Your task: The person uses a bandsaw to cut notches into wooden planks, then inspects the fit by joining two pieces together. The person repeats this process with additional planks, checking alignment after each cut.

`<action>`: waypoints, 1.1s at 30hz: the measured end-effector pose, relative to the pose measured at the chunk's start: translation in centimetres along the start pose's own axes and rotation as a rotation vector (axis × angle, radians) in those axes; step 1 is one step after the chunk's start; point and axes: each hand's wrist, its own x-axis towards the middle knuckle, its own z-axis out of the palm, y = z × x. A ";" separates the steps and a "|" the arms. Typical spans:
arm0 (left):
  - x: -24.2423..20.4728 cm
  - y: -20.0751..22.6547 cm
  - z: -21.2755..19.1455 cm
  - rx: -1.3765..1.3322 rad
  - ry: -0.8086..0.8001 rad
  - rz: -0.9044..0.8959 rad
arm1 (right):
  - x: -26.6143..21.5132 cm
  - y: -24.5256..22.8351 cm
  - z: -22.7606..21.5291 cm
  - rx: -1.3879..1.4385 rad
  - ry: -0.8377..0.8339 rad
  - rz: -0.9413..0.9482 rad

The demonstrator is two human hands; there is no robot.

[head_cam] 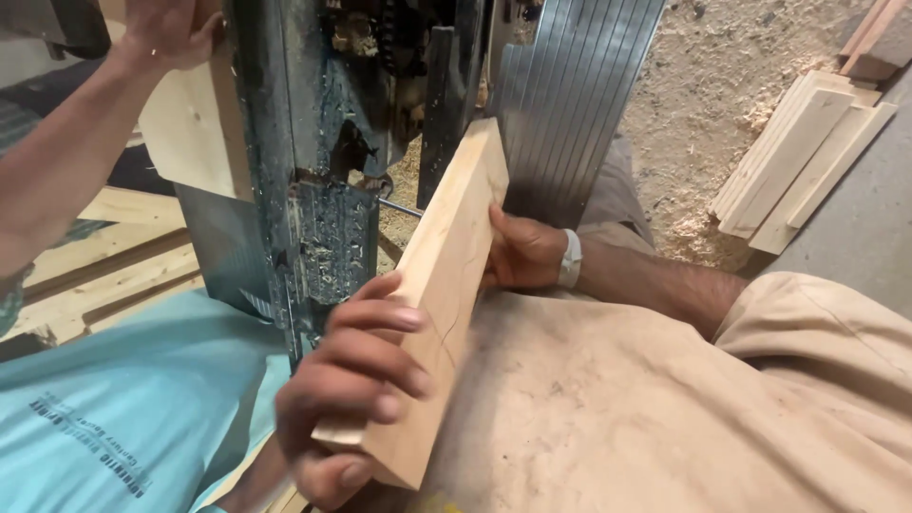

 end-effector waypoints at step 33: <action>14.2 1.3 -0.7 -0.044 -0.381 -0.179 | 1.4 -3.9 3.3 -0.046 0.424 0.106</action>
